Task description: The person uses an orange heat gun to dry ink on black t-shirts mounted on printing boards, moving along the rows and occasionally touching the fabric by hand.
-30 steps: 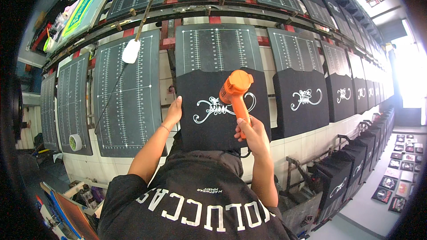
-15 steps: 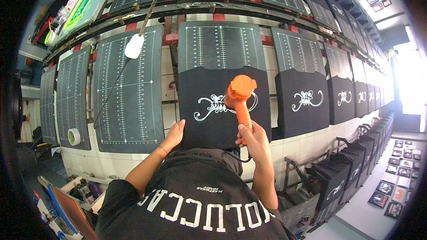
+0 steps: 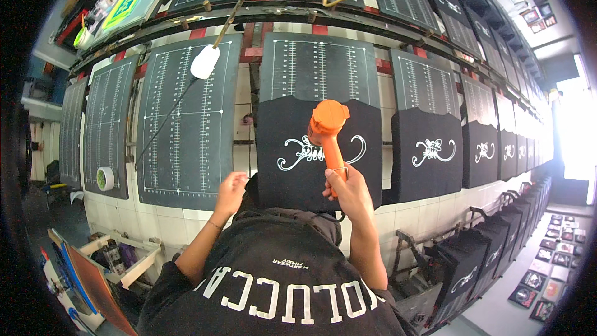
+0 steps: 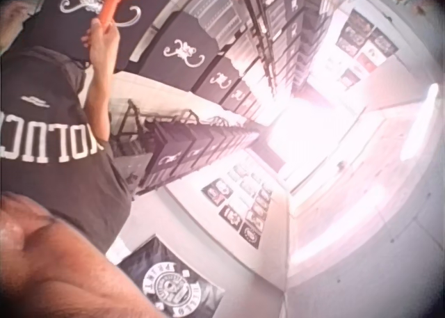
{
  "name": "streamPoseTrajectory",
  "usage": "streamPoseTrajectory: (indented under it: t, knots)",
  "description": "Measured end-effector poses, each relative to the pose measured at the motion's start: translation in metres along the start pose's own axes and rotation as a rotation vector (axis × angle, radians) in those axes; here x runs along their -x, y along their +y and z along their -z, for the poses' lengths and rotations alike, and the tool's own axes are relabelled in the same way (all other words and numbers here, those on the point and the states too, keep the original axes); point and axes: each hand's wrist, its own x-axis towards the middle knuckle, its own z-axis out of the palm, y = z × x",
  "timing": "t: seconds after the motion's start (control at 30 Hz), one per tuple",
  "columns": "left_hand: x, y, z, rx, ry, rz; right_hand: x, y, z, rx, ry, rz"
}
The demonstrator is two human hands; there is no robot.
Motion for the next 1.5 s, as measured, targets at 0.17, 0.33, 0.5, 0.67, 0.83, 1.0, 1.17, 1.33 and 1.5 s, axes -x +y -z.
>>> streamPoseTrajectory:
  t: [0.17, 0.33, 0.5, 0.67, 0.83, 1.0, 1.17, 1.33, 1.5]
  knots:
    - [0.01, -0.024, 0.058, -0.321, 0.612, -0.072, -0.003, -0.003, -0.003, 0.043, -0.032, 0.013]
    - [0.032, -0.078, 0.111, -0.608, 1.018, 0.011, -0.016, -0.007, 0.001, 0.067, -0.111, 0.02]
    - [0.029, -0.104, 0.109, -0.618, 1.154, 0.174, -0.02, -0.011, 0.001, 0.061, -0.156, 0.04]
    - [0.011, -0.111, 0.097, -0.598, 1.251, 0.224, -0.012, -0.008, 0.02, 0.112, -0.166, 0.032]
    - [0.007, -0.1, 0.089, -0.537, 1.285, 0.308, 0.003, -0.008, 0.026, 0.135, -0.109, 0.005]
    - [0.005, -0.099, 0.089, -0.395, 1.418, 0.319, -0.005, -0.005, 0.011, 0.111, -0.194, 0.002]
    - [0.003, -0.119, 0.095, -0.076, 1.484, 0.481, -0.013, -0.01, -0.009, 0.148, -0.242, 0.036]
    - [0.0, -0.119, 0.094, 0.03, 1.476, 0.412, -0.014, -0.014, -0.017, 0.177, -0.308, 0.023]
    - [0.003, -0.104, 0.093, 0.21, 1.434, 0.447, -0.013, -0.011, -0.018, 0.201, -0.336, 0.037]
